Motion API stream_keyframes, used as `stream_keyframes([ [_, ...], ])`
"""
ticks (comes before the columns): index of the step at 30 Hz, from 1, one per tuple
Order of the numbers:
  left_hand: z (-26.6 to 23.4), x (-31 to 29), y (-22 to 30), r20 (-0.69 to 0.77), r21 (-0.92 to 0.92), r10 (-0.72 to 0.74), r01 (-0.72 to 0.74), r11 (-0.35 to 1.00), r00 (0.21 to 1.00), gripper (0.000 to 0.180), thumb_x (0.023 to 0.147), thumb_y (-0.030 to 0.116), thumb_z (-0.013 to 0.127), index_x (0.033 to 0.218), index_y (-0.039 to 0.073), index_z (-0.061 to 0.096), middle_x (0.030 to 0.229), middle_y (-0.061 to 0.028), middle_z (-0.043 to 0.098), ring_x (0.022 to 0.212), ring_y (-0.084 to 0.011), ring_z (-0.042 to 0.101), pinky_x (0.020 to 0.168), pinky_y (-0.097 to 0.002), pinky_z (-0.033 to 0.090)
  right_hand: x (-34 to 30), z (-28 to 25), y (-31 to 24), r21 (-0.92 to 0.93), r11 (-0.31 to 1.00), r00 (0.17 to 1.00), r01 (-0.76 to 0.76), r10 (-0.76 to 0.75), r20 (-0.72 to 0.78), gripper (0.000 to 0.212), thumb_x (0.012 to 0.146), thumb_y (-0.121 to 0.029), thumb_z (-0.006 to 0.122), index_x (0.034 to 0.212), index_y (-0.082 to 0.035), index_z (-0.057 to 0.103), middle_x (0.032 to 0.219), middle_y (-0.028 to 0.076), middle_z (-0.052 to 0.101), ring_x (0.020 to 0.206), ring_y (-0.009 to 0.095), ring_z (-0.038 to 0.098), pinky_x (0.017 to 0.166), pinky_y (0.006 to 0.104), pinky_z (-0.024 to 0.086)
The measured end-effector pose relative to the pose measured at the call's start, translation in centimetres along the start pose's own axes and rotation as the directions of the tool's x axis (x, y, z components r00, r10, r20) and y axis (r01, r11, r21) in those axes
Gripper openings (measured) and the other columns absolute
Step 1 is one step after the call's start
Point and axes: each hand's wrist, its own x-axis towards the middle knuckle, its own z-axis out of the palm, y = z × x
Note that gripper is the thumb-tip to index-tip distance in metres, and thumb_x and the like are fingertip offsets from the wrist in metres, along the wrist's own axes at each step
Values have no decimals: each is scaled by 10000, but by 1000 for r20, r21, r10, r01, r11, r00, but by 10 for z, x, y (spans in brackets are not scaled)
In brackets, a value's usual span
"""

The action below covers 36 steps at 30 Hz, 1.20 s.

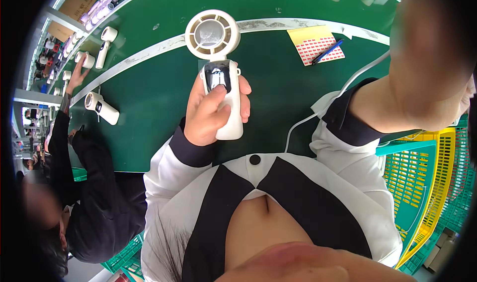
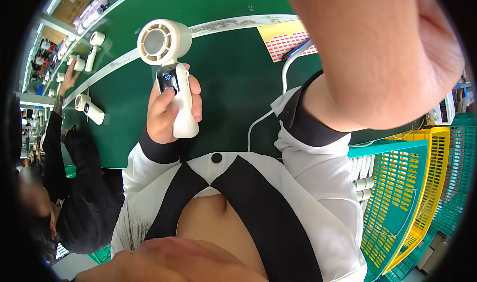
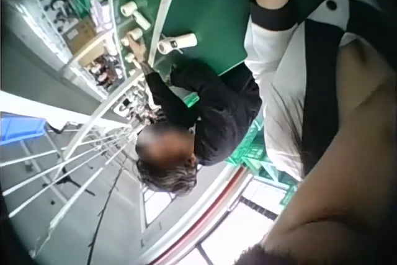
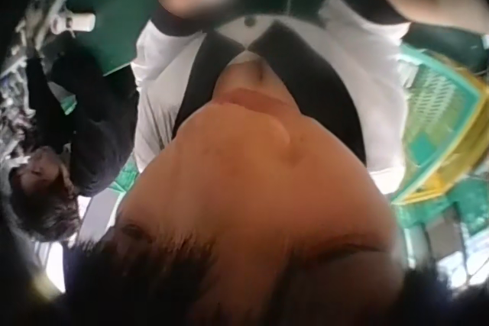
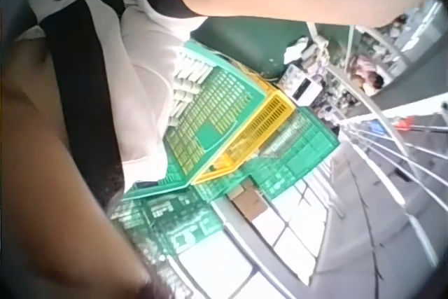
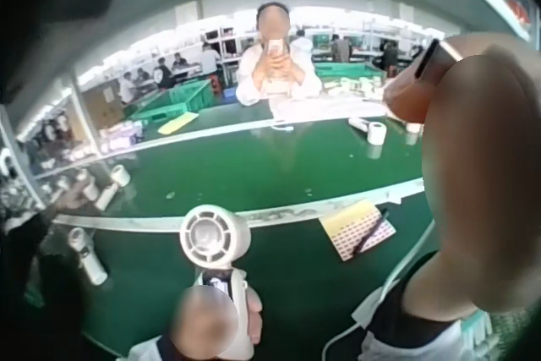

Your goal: Testing and inspecting portable handheld electric fans on a production line.

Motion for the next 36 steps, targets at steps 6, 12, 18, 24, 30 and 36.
stream_keyframes([
  [6,7,-4,3,-9,182,13,-11,983,1000,393,874,134,412,1225,-31,349,942,-175,547,578,-197,562,532,-295,470,-3,4,2,1,1000,999,-30,30,12,317,906,-156,447,1006,122,562,651,103,498,521,122,395,519,235,326],
  [12,10,-8,4,3,126,6,-7,992,1000,412,860,125,412,1232,-39,343,941,-180,548,597,-202,568,537,-297,475,-4,5,3,3,999,999,-44,44,25,314,905,-163,457,1015,113,556,675,112,502,535,132,413,516,238,337],
  [18,5,-6,5,15,81,-5,3,997,1000,415,821,41,385,1230,13,321,940,-165,554,631,-203,574,551,-302,470,-5,5,4,17,998,998,-62,62,21,311,904,-171,467,1024,104,551,700,120,505,549,143,432,513,241,348],
  [24,7,-7,8,-22,139,-67,69,988,998,454,786,-27,317,1234,45,313,926,-146,557,642,-192,571,555,-304,466,-5,3,3,19,997,997,-71,71,17,310,903,-178,477,1033,94,545,725,129,509,563,154,450,510,243,359],
  [30,7,-5,7,-52,112,-85,90,990,995,432,804,-18,374,1228,35,314,1009,-133,513,698,-186,570,570,-312,492,-5,1,4,23,997,997,-78,78,15,310,902,-186,487,1043,85,540,750,137,512,577,165,468,507,246,370],
  [36,-45,11,5,-351,265,-48,148,953,935,363,811,80,537,1136,-39,428,882,-107,547,694,-170,564,615,-286,482,-5,0,2,55,995,997,-78,78,4,310,901,-193,497,1052,76,534,774,145,515,591,176,487,504,249,382],
])
